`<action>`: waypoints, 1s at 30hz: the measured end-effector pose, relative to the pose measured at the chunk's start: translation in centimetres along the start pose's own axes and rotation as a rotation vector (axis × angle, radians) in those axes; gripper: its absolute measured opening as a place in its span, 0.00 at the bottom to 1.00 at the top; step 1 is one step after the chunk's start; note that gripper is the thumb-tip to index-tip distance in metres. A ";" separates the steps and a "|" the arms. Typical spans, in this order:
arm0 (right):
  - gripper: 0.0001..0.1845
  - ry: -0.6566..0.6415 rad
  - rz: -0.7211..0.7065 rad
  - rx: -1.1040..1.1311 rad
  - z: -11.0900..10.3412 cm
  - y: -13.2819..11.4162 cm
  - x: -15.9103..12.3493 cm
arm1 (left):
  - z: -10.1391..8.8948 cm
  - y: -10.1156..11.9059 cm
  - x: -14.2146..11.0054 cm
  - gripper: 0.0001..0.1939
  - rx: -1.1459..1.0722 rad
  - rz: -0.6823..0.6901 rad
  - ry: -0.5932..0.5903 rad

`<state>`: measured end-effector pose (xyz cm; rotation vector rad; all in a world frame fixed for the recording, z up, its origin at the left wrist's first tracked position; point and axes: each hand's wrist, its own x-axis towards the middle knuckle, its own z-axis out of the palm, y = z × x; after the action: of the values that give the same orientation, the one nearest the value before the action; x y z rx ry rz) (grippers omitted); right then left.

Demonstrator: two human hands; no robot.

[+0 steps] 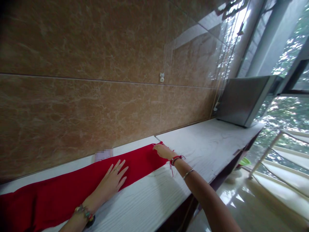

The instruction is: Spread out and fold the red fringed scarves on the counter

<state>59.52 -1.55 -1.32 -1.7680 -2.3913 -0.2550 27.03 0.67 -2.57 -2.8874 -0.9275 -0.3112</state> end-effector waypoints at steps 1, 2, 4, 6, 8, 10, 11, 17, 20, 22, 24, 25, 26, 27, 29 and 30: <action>0.18 -0.012 0.011 -0.011 0.0 0.4 0.5 | -0.1 0.5 1.0 0.23 -0.009 0.003 -0.008; 0.18 -0.023 0.020 -0.022 0.1 0.9 1.0 | -0.1 1.1 2.2 0.23 -0.019 0.004 -0.018; 0.18 -0.039 0.035 -0.046 0.0 2.0 1.9 | -0.1 2.3 4.9 0.25 -0.035 -0.012 -0.039; 0.18 -0.052 0.039 -0.068 0.1 2.9 2.8 | 0.3 3.3 7.8 0.27 -0.044 -0.053 -0.048; 0.17 -0.068 0.033 -0.086 0.2 3.4 3.5 | 1.2 3.9 10.2 0.28 -0.052 -0.114 -0.043; 0.16 -0.087 0.026 -0.101 0.5 3.7 4.1 | 2.3 4.2 11.8 0.29 -0.063 -0.174 -0.045; 0.15 -0.095 0.025 -0.109 0.7 4.0 4.3 | 2.9 4.1 12.2 0.29 -0.065 -0.201 -0.045; 0.13 -0.113 0.073 -0.166 1.1 7.8 2.5 | 4.5 3.8 12.3 0.28 -0.050 -0.264 -0.020; 0.14 -0.103 0.127 -0.188 0.4 9.8 1.0 | 4.3 3.9 12.3 0.28 -0.055 -0.286 -0.034; 0.15 -0.077 0.145 -0.191 -0.2 9.9 0.6 | 4.2 4.0 12.4 0.28 -0.055 -0.292 -0.042; 0.17 -0.042 0.129 -0.177 -0.6 8.9 1.1 | 4.1 4.0 12.4 0.28 -0.052 -0.294 -0.051; 0.18 -0.025 0.097 -0.157 -0.6 8.1 1.6 | 4.0 4.1 12.5 0.28 -0.050 -0.294 -0.055; 0.18 -0.015 0.052 -0.132 -0.4 7.2 2.2 | 4.0 4.1 12.5 0.27 -0.048 -0.294 -0.056; 0.17 -0.012 -0.012 -0.097 -0.2 6.3 2.9 | 3.9 4.1 12.4 0.27 -0.046 -0.294 -0.056; 0.15 -0.063 -0.094 -0.072 0.4 4.9 4.0 | 3.9 4.1 12.4 0.27 -0.044 -0.294 -0.048; 0.15 -0.099 -0.107 -0.077 0.7 4.6 4.4 | 3.8 4.1 12.4 0.27 -0.045 -0.293 -0.044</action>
<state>62.63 3.97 -0.78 -1.7245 -2.5831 -0.2828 39.87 4.91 -3.69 -2.8039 -1.3716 -0.2931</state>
